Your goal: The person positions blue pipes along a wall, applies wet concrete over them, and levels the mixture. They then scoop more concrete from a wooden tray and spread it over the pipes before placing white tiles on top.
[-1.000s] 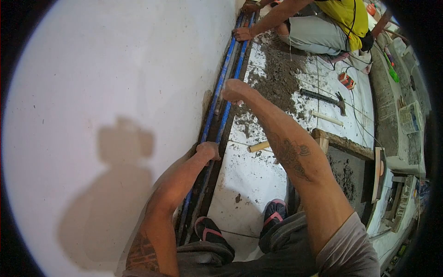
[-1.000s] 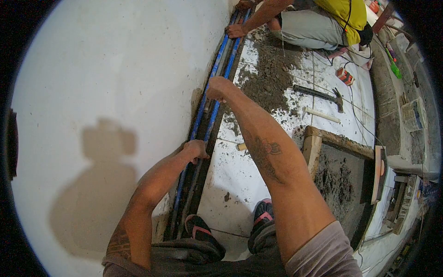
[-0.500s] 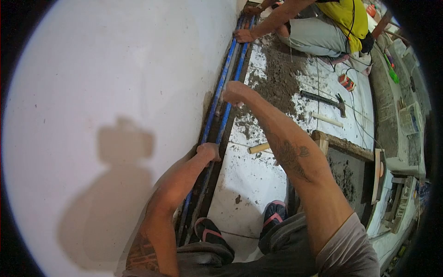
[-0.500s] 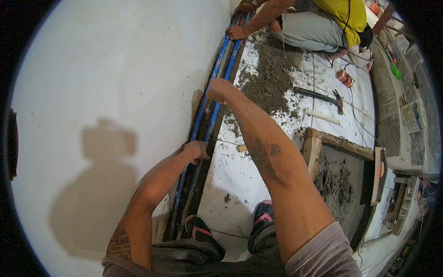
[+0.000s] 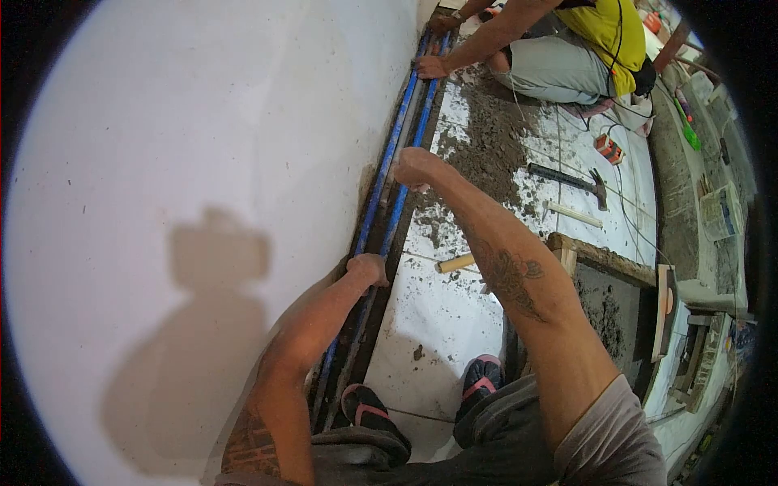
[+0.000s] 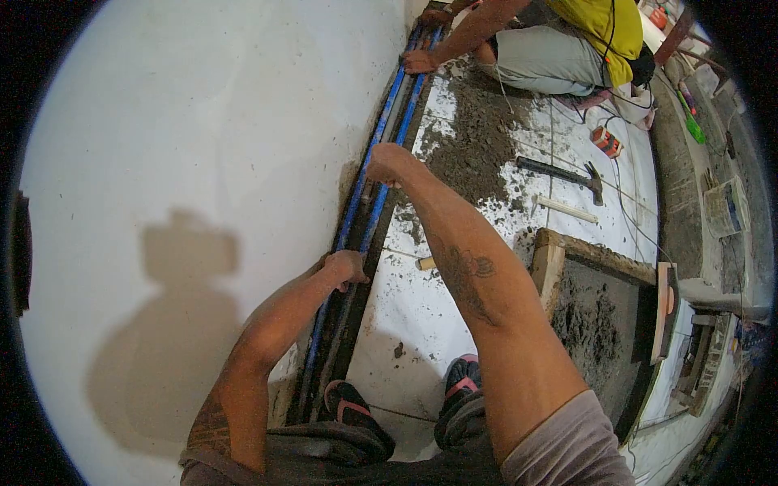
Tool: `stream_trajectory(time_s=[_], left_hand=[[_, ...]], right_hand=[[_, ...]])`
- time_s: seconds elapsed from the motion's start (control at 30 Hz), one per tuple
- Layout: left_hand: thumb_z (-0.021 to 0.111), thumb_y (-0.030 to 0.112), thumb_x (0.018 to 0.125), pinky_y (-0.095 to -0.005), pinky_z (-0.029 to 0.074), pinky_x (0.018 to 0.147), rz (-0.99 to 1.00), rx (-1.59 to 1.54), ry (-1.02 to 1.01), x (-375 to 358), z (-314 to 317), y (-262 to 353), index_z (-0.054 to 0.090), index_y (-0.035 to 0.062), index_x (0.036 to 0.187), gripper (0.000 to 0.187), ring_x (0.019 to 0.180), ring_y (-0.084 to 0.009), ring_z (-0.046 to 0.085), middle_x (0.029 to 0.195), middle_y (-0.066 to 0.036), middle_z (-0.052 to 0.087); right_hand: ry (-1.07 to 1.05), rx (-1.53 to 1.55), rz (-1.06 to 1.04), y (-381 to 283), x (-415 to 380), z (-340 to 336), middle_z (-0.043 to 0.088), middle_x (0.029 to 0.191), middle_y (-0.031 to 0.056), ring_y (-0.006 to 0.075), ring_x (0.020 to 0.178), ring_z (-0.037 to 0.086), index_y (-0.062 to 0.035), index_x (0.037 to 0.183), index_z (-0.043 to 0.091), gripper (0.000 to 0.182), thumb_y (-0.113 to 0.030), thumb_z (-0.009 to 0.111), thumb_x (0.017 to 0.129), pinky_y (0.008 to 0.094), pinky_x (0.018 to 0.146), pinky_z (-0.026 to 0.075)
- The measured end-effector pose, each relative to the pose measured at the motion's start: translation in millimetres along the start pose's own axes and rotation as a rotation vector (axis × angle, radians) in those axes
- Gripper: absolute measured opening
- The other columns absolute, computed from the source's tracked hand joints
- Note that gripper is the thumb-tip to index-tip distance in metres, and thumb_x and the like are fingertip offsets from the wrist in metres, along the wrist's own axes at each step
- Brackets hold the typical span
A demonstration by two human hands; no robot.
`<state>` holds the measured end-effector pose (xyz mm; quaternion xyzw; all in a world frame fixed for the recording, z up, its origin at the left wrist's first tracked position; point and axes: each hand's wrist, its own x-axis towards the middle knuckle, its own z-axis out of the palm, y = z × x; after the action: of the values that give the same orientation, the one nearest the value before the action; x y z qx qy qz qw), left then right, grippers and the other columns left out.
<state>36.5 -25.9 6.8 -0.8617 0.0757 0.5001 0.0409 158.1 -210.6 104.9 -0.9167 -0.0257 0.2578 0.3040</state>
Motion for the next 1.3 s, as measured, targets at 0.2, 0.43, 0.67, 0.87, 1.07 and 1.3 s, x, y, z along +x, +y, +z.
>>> stream_trajectory(time_s=[0.2,0.43,0.67,0.87,1.07,1.3], left_hand=[[0.072,0.038,0.085,-0.0344,0.056,0.077,0.023,-0.030,0.022,-5,0,0,0.056,0.0105,0.129,0.054,0.069,-0.0198,0.072,0.096,-0.008,0.073],[0.071,0.038,0.086,-0.0340,0.055,0.080,-0.003,-0.021,-0.006,-4,0,1,0.050,0.0123,0.137,0.061,0.070,-0.0204,0.072,0.098,-0.008,0.073],[0.069,0.038,0.086,-0.0334,0.056,0.077,-0.008,-0.010,-0.006,-5,-2,2,0.049,0.0129,0.139,0.061,0.071,-0.0203,0.072,0.098,-0.008,0.073],[0.070,0.038,0.085,-0.0334,0.056,0.076,-0.007,-0.021,-0.005,-5,-2,2,0.054,0.0110,0.133,0.057,0.071,-0.0202,0.072,0.094,-0.008,0.073],[0.071,0.037,0.085,-0.0344,0.056,0.076,-0.016,-0.028,-0.016,1,0,0,0.059,0.0091,0.126,0.051,0.069,-0.0207,0.072,0.092,-0.008,0.073],[0.070,0.038,0.086,-0.0360,0.058,0.072,-0.003,-0.027,-0.062,-2,-3,0,0.064,0.0053,0.116,0.044,0.066,-0.0224,0.071,0.092,-0.010,0.073]], right_hand=[[-0.015,-0.058,0.020,2,10,4,0.065,0.066,0.0188,0.0267,0.059,0.067,0.0068,0.066,0.065,0.036,-0.017,0.050,0.088,0.0391,0.056,0.057],[-0.009,-0.027,0.012,0,4,2,0.068,0.073,0.0180,0.0267,0.062,0.068,0.0073,0.075,0.066,0.041,-0.024,0.049,0.095,0.0385,0.058,0.058],[-0.023,-0.054,0.007,-2,2,-1,0.069,0.077,0.0191,0.0270,0.067,0.069,0.0081,0.079,0.067,0.041,-0.025,0.050,0.095,0.0377,0.060,0.059],[-0.025,-0.075,0.019,-2,5,0,0.068,0.075,0.0186,0.0263,0.067,0.070,0.0071,0.076,0.067,0.040,-0.025,0.050,0.094,0.0378,0.061,0.059],[-0.014,-0.090,0.038,1,11,1,0.068,0.073,0.0184,0.0263,0.065,0.069,0.0054,0.073,0.067,0.035,-0.022,0.054,0.088,0.0382,0.058,0.058],[0.021,-0.047,0.048,4,16,7,0.068,0.068,0.0176,0.0267,0.060,0.068,0.0036,0.071,0.069,0.021,-0.013,0.058,0.078,0.0401,0.054,0.055]])
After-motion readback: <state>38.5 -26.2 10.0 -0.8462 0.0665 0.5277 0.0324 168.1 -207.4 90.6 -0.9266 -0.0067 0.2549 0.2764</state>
